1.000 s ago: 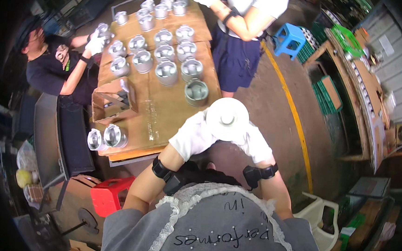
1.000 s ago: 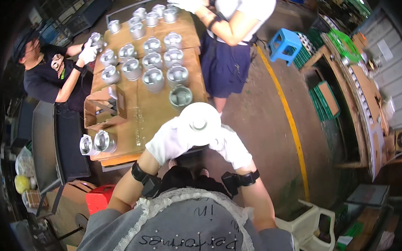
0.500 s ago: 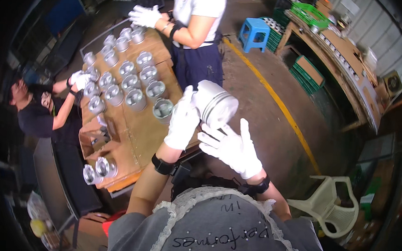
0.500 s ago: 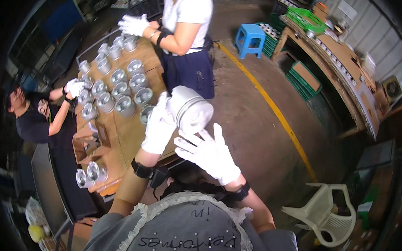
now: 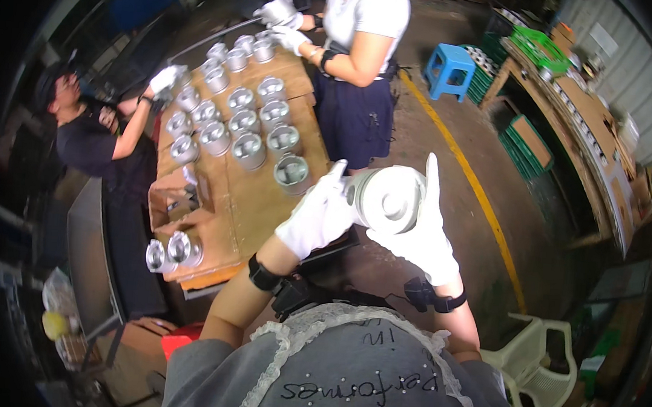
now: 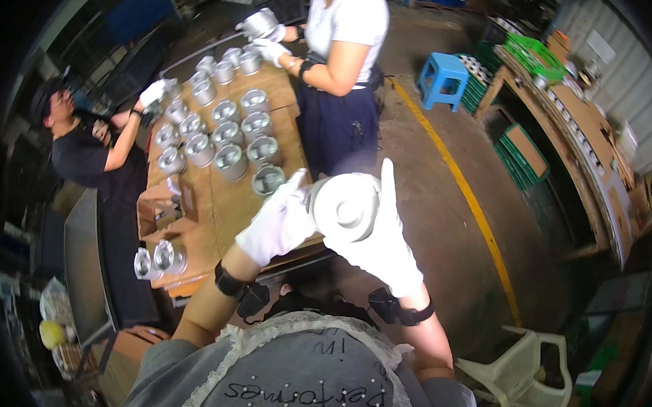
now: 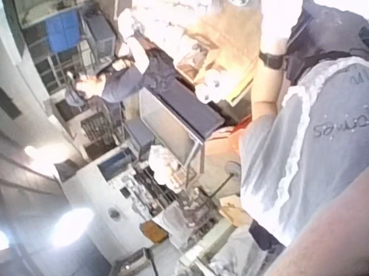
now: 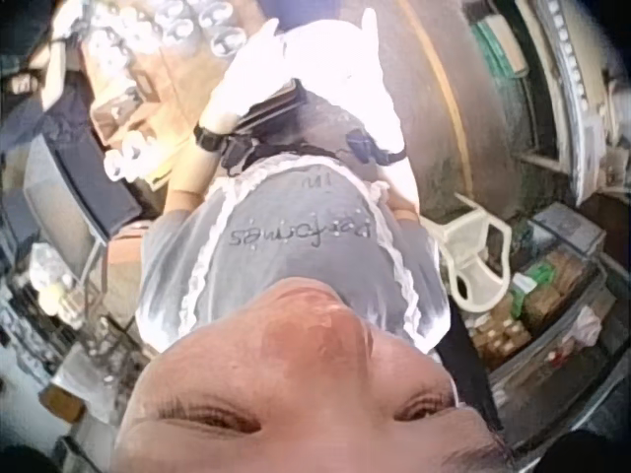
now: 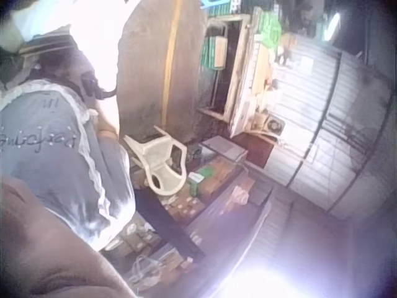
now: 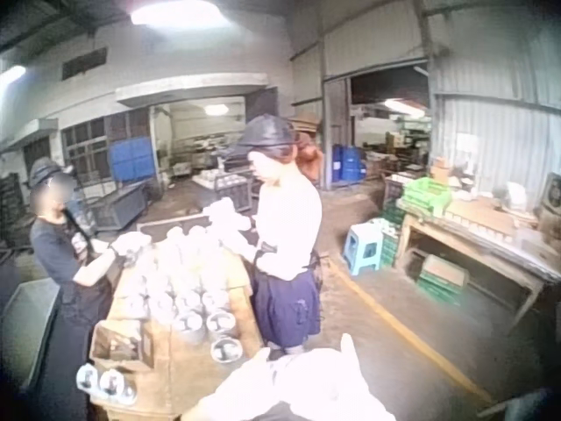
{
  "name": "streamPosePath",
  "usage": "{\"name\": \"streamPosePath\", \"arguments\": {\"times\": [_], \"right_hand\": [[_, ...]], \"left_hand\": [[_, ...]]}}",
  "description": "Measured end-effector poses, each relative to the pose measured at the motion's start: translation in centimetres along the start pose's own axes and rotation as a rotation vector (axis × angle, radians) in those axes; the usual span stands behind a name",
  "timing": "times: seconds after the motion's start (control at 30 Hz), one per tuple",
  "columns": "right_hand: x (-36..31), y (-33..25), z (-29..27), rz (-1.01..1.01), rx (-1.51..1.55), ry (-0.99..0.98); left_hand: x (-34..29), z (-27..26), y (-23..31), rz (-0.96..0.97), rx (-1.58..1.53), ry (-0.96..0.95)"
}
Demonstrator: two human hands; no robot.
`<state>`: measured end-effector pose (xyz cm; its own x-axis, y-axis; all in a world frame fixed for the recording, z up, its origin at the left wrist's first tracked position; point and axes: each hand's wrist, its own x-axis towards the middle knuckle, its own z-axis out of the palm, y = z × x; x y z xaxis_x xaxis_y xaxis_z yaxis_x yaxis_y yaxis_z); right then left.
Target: Inspecting and transferring metallic engine pistons from a workspace table into a large storage bin.
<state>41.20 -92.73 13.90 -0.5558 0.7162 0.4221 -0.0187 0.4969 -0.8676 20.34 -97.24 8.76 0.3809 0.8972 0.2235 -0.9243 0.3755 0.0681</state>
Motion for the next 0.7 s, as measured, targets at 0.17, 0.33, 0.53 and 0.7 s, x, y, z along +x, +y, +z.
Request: {"name": "streamPosePath", "arguments": {"times": [0.17,0.33,0.53,0.7], "right_hand": [[-0.8,0.3,1.6,-0.116,-0.306,-0.084],[-1.7,0.5,2.6,-0.078,-0.221,-0.050],[-4.5,8.7,5.2,0.169,0.469,0.170],[-3.5,2.2,4.3,0.861,1.536,-0.164]], "left_hand": [[0.3,0.5,-0.7,0.099,0.036,0.632],[0.2,0.0,-0.5,0.114,-0.003,0.631],[1.7,0.3,0.4,0.113,-0.018,0.574],[2.0,0.4,0.7,0.375,0.334,0.669]]}}
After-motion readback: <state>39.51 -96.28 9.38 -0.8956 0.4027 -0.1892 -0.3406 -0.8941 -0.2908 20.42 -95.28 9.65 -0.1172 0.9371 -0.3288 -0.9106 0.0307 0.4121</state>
